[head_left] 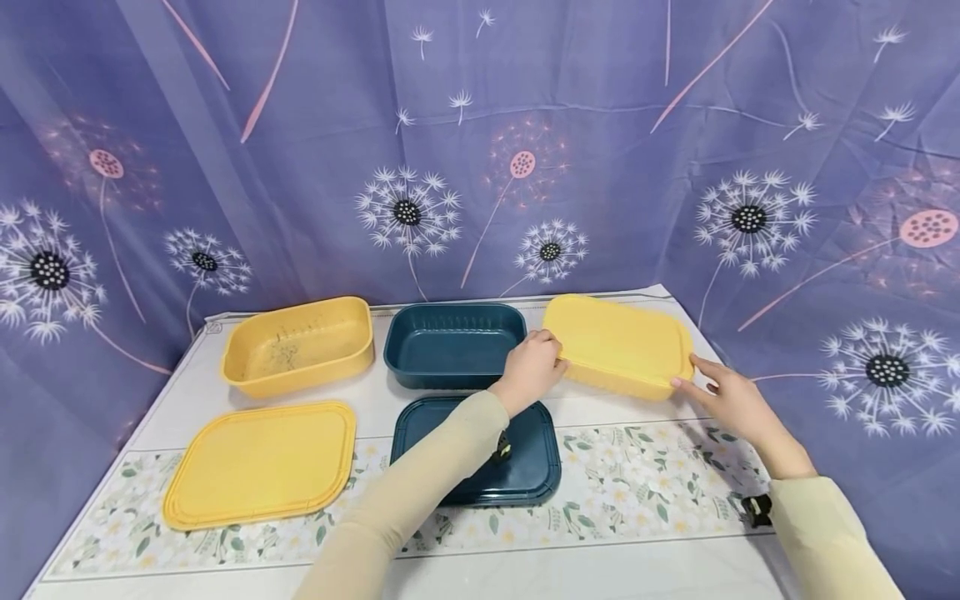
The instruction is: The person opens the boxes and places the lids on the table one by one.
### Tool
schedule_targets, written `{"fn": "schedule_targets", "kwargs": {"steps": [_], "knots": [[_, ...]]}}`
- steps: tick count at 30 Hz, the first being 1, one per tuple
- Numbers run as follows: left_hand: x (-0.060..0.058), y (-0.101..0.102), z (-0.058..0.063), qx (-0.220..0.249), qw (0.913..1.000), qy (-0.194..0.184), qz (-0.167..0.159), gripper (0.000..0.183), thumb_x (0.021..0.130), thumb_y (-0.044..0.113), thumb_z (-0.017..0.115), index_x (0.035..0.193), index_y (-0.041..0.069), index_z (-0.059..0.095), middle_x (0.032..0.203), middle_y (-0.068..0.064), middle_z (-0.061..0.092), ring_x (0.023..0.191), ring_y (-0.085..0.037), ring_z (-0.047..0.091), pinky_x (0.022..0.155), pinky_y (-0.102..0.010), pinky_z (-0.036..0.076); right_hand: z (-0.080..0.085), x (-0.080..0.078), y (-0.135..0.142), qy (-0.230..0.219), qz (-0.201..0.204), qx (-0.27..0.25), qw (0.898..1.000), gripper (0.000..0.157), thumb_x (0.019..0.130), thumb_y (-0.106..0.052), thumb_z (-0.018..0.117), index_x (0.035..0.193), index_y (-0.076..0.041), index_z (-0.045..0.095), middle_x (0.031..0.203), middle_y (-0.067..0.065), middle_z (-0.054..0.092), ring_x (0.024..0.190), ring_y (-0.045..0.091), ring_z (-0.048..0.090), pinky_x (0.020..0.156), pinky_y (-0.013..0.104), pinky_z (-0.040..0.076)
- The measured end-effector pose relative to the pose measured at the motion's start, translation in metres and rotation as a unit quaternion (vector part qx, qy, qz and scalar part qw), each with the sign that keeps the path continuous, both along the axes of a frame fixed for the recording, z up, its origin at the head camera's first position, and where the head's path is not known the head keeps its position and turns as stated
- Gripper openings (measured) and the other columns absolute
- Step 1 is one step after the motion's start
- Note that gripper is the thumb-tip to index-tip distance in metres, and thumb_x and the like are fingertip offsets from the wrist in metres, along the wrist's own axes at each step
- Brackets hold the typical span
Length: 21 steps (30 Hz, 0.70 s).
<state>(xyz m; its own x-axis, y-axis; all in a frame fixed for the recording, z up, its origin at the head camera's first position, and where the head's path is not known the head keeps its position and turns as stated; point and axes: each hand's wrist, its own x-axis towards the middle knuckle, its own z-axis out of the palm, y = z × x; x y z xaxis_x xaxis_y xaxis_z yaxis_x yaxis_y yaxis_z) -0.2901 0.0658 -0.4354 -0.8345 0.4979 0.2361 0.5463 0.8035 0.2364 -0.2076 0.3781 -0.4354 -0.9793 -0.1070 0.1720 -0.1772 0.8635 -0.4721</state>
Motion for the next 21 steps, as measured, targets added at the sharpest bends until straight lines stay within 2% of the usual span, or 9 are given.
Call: {"fn": "schedule_targets", "kwargs": {"steps": [5,8,16,21], "knots": [[0.007,0.016,-0.001,0.001,0.9995,0.012,0.03,0.024,0.099,0.036,0.066,0.104,0.015,0.077,0.111,0.0,0.066,0.101,-0.015,0.06,0.073,-0.029,0.057,-0.007,-0.007,0.013,0.075,-0.019,-0.003,0.997,0.053,0.1,-0.033,0.065,0.137,0.005,0.058,0.134,0.031,0.057,0.112,0.053,0.058,0.09,0.062,0.049],[0.008,0.025,-0.003,-0.004,0.9987,0.026,0.043,0.025,0.098,0.037,0.067,0.1,0.015,0.078,0.106,0.0,0.067,0.099,-0.014,0.059,0.072,-0.028,0.057,-0.01,-0.012,0.018,0.097,-0.023,-0.002,0.995,0.048,0.1,-0.03,0.066,0.134,0.003,0.061,0.129,0.031,0.06,0.108,0.054,0.059,0.088,0.063,0.048],[0.008,0.039,-0.005,0.0,0.9976,0.039,0.057,0.024,0.096,0.038,0.069,0.092,0.017,0.079,0.101,0.002,0.067,0.097,-0.012,0.059,0.067,-0.026,0.056,-0.006,-0.018,0.031,0.062,-0.03,0.009,0.998,0.051,0.103,-0.035,0.06,0.138,0.002,0.058,0.132,0.035,0.056,0.108,0.055,0.057,0.086,0.067,0.045],[0.013,0.04,-0.003,-0.003,0.9977,0.037,0.056,0.026,0.097,0.039,0.067,0.093,0.016,0.079,0.1,0.002,0.067,0.097,-0.011,0.058,0.068,-0.026,0.057,-0.003,-0.019,0.033,0.048,-0.031,0.018,0.998,0.053,0.103,-0.037,0.059,0.138,0.002,0.058,0.131,0.036,0.056,0.108,0.055,0.056,0.084,0.068,0.044]]}}
